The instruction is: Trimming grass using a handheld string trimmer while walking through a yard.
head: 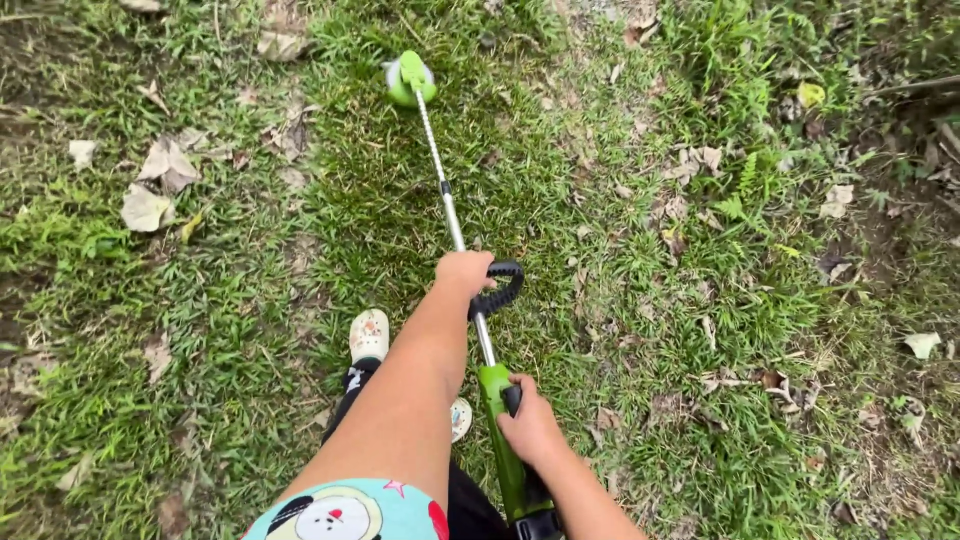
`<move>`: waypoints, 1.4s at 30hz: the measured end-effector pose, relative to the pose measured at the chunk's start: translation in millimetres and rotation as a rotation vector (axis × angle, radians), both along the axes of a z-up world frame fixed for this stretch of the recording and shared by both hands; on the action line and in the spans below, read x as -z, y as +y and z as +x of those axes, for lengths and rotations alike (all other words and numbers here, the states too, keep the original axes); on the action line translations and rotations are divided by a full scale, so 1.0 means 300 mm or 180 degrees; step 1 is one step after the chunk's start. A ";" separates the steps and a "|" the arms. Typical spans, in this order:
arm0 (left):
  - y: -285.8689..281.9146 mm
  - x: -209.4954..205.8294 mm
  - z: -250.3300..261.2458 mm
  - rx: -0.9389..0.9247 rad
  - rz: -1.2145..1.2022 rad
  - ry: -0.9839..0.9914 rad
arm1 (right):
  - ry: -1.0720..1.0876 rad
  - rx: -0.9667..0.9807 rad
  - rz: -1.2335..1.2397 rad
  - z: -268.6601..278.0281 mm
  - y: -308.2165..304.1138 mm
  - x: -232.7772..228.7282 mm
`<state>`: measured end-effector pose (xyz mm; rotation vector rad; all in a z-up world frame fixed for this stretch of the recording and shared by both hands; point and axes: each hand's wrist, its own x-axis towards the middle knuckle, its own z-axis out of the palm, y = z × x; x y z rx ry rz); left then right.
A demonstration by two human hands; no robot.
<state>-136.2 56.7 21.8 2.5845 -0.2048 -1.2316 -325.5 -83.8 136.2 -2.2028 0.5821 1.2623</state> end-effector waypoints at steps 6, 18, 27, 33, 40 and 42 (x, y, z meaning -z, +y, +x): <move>-0.090 0.043 0.020 0.0159 -0.0178 0.0011 | -0.0293 0.0261 0.0010 -0.063 -0.066 0.090; -0.203 0.014 0.051 0.0611 -0.0220 0.0058 | -0.0533 0.0403 -0.0184 -0.119 -0.137 0.220; -0.066 0.051 0.103 0.0355 -0.0343 0.0070 | -0.0492 0.0357 -0.0022 -0.036 -0.028 0.166; 0.066 0.081 0.111 0.0151 -0.0267 0.0079 | -0.0286 0.0087 -0.0032 0.025 0.053 0.115; 0.224 0.048 0.077 -0.0282 -0.0315 0.0035 | -0.0345 -0.0195 0.0100 0.055 0.128 0.110; 0.260 0.068 0.065 -0.0258 -0.0273 0.0015 | -0.0343 -0.0323 0.0104 0.055 0.154 0.102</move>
